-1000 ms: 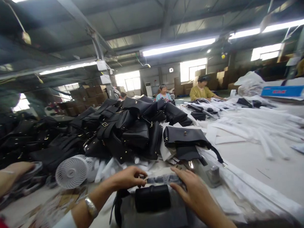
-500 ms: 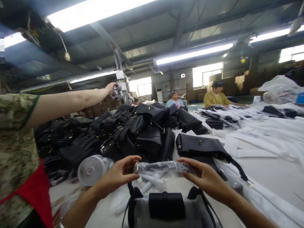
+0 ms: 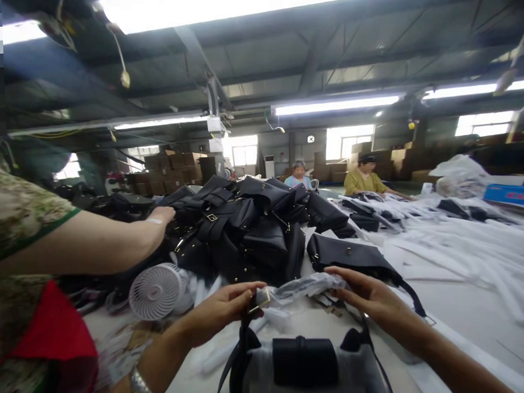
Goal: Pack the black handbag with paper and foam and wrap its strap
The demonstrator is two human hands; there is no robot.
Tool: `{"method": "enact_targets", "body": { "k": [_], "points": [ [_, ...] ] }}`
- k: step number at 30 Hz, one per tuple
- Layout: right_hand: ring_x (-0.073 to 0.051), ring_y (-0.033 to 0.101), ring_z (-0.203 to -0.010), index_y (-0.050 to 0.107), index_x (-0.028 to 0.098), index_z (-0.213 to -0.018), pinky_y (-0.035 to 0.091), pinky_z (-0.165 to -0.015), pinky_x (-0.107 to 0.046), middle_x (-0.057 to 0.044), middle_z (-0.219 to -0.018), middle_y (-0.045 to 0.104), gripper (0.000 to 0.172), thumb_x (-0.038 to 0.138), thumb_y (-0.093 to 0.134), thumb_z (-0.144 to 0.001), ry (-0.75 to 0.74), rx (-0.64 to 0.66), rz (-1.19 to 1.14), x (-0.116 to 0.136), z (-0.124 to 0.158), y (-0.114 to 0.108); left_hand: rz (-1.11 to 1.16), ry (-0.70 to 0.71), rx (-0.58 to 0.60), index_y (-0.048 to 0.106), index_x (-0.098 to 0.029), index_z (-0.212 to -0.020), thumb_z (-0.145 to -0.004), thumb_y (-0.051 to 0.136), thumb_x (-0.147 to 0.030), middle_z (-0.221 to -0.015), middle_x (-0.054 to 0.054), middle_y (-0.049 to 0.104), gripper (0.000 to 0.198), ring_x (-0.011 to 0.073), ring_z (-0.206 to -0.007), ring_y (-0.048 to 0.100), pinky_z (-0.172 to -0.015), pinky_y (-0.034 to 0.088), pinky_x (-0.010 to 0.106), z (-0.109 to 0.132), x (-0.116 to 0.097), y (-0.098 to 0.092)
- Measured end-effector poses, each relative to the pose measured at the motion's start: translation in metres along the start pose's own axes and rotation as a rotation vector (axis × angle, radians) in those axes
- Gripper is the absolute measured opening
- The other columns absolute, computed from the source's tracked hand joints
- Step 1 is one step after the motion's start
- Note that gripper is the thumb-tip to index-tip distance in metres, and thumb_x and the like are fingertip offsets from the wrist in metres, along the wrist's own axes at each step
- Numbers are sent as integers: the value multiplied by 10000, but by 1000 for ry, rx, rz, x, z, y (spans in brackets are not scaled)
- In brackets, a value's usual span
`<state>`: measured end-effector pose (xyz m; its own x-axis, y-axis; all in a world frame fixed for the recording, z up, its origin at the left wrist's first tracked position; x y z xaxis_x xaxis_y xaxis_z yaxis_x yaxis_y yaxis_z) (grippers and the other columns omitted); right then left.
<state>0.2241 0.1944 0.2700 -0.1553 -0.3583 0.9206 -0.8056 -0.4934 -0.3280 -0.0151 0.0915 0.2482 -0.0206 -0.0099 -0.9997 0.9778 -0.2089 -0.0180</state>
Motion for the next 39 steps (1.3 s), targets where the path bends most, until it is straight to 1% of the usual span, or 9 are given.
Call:
{"method": "enact_targets", "body": {
  "k": [3, 7, 13, 18, 23, 29, 33, 36, 39],
  "points": [
    [-318, 590, -1206, 605, 244, -1311, 466, -1056, -426, -57, -1302, 648, 568, 516, 697, -821, 11, -34, 96, 2, -1, -4, -38, 14, 29, 643, -203, -1249, -861, 699, -384, -1238, 84, 675, 432, 236, -1115, 609, -981, 453, 344, -8, 2, 1],
    [-310, 595, -1196, 583, 244, -1337, 424, -1090, -446, -58, -1302, 646, 571, 492, 685, -834, -40, -22, 233, 9, -7, -4, -41, 33, 38, 659, -186, -1230, -828, 733, -388, -1175, 93, 704, 456, 236, -1058, 629, -950, 455, 347, -18, 3, 2],
    [-310, 614, -1165, 615, 251, -1302, 448, -1068, -444, -56, -1272, 665, 530, 512, 658, -843, -45, -29, 315, 12, -14, -6, -16, 46, 74, 661, -186, -1228, -885, 624, -502, -1112, 103, 715, 468, 218, -959, 660, -886, 470, 336, -18, 8, 1],
    [-342, 644, -1114, 654, 248, -1260, 503, -1009, -460, -65, -1197, 706, 544, 542, 678, -803, -38, -72, 368, 12, -17, -9, 20, 26, 101, 677, -187, -1189, -849, 626, -582, -1041, 100, 712, 524, 229, -932, 658, -840, 481, 337, -12, 16, -5],
    [-331, 647, -1111, 652, 241, -1265, 505, -1011, -451, -70, -1217, 696, 533, 515, 691, -809, -67, -35, 391, 21, -20, 5, 46, 58, 87, 617, -201, -1276, -877, 425, -712, -1063, 102, 691, 676, 198, -819, 645, -767, 486, 329, -13, 8, 1],
    [-295, 633, -1131, 601, 225, -1318, 497, -1014, -417, -80, -1235, 679, 534, 445, 681, -838, -108, -4, 362, 25, -15, 13, 39, 109, 115, 690, -170, -1165, -841, 674, -514, -965, 76, 688, 472, 201, -913, 594, -813, 460, 306, -6, -13, 10],
    [-273, 648, -1104, 580, 226, -1341, 482, -1013, -404, -77, -1172, 701, 524, 318, 661, -831, -130, -12, 457, 19, -8, 11, 97, 85, 77, 681, -167, -1140, -889, 631, -474, -1003, 65, 644, 400, 169, -907, 571, -872, 437, 306, 5, 4, -5],
    [-263, 661, -1072, 582, 226, -1337, 491, -984, -380, -70, -1137, 712, 537, 248, 633, -803, -128, -13, 494, 13, 0, 13, 195, 40, -30, 640, -207, -1193, -854, 677, -480, -1087, 58, 610, 436, 165, -919, 556, -903, 427, 323, 12, 29, -22],
    [-258, 673, -1021, 571, 227, -1345, 509, -932, -367, -67, -1127, 715, 521, 260, 600, -826, -122, 51, 495, 6, 10, 21, 181, 31, -166, 680, -181, -989, -842, 655, -550, -865, 20, 593, 398, 147, -775, 502, -767, 417, 277, 19, 48, -36]
  ]
}}
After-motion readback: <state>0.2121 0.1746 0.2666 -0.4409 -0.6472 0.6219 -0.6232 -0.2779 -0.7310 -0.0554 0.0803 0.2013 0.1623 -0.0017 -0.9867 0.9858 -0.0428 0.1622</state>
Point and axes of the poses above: each hand's wrist, its own z-axis away from the middle knuckle, its own y-axis out of the palm, x = y × z, the point moved 10 cm from there along -z, towards the middle knuckle
